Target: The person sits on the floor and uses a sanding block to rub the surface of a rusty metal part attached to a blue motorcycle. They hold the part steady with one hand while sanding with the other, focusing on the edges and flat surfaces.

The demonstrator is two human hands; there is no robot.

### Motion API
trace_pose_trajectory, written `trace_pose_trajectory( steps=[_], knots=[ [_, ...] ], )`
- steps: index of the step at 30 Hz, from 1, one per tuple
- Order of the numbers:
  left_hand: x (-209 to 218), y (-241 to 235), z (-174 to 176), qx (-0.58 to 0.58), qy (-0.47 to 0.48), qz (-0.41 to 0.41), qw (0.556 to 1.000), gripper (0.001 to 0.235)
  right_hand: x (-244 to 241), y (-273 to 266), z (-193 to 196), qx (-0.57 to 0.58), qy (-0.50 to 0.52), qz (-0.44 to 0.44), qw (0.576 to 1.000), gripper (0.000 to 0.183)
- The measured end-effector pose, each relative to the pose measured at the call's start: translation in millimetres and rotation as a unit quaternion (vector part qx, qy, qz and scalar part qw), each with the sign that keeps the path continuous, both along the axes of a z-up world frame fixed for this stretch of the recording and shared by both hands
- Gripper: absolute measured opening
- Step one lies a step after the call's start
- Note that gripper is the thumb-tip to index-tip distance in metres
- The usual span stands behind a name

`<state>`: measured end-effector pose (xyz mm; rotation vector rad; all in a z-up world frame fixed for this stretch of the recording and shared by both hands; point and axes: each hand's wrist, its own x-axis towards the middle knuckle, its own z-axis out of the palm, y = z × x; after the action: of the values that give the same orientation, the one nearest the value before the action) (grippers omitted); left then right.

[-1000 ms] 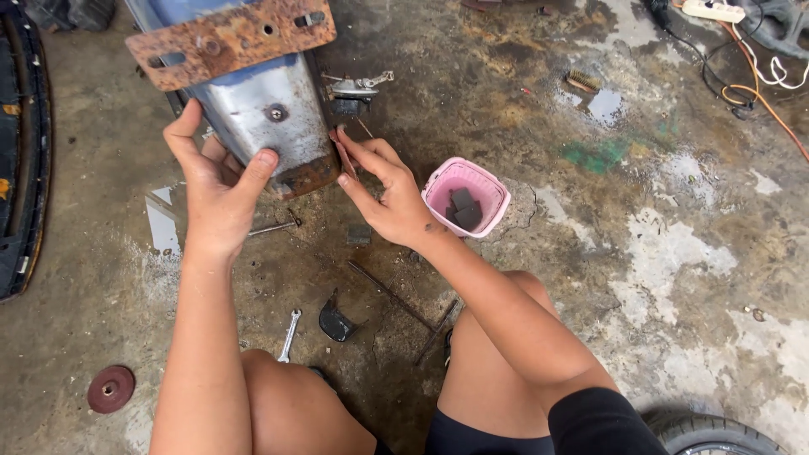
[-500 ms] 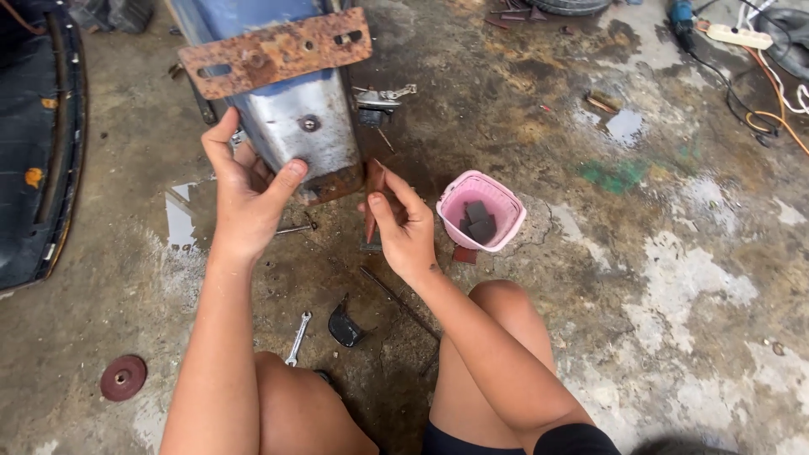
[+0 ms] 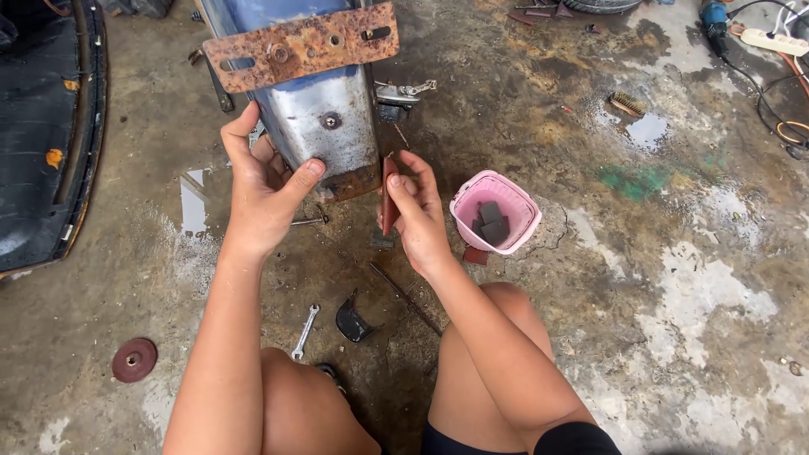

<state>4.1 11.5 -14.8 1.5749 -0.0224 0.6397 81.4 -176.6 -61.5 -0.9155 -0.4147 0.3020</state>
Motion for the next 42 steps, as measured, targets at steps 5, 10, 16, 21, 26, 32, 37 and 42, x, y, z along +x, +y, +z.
trace_pose_trajectory(
  steps=[5,10,16,21,26,32,37,42],
  knots=[
    [0.7,-2.3,0.8,-0.01,0.004,0.003,1.0,0.084,6.7,7.7,-5.2,0.005,0.064,0.044,0.997,0.027],
    [0.2,-3.4,1.7,-0.018,-0.002,-0.005,1.0,0.083,11.4,23.9,3.1,-0.051,0.043,0.021,0.997,0.03],
    [0.1,-1.5,1.3,-0.005,-0.001,0.007,1.0,0.085,-0.2,23.9,5.2,-0.127,-0.039,-0.078,0.988,0.032],
    [-0.6,-2.4,4.1,0.002,0.005,-0.001,1.0,0.081,45.9,37.6,-14.0,-0.122,-0.125,-0.111,0.978,0.025],
    [1.6,-1.7,3.3,0.0,0.001,0.008,1.0,0.084,10.6,24.1,-9.7,-0.136,-0.09,-0.114,0.98,0.03],
    [-3.4,-5.0,7.4,0.007,0.013,0.007,1.0,0.081,12.5,25.5,9.6,-0.151,-0.095,-0.119,0.977,0.032],
    [-2.0,-6.3,9.0,0.006,0.008,0.015,1.0,0.083,17.9,26.0,-10.2,-0.153,-0.077,-0.106,0.979,0.028],
    [-2.6,-8.3,10.9,0.001,0.012,0.008,1.0,0.079,-9.2,17.0,40.5,-0.182,-0.025,-0.104,0.978,0.042]
  ],
)
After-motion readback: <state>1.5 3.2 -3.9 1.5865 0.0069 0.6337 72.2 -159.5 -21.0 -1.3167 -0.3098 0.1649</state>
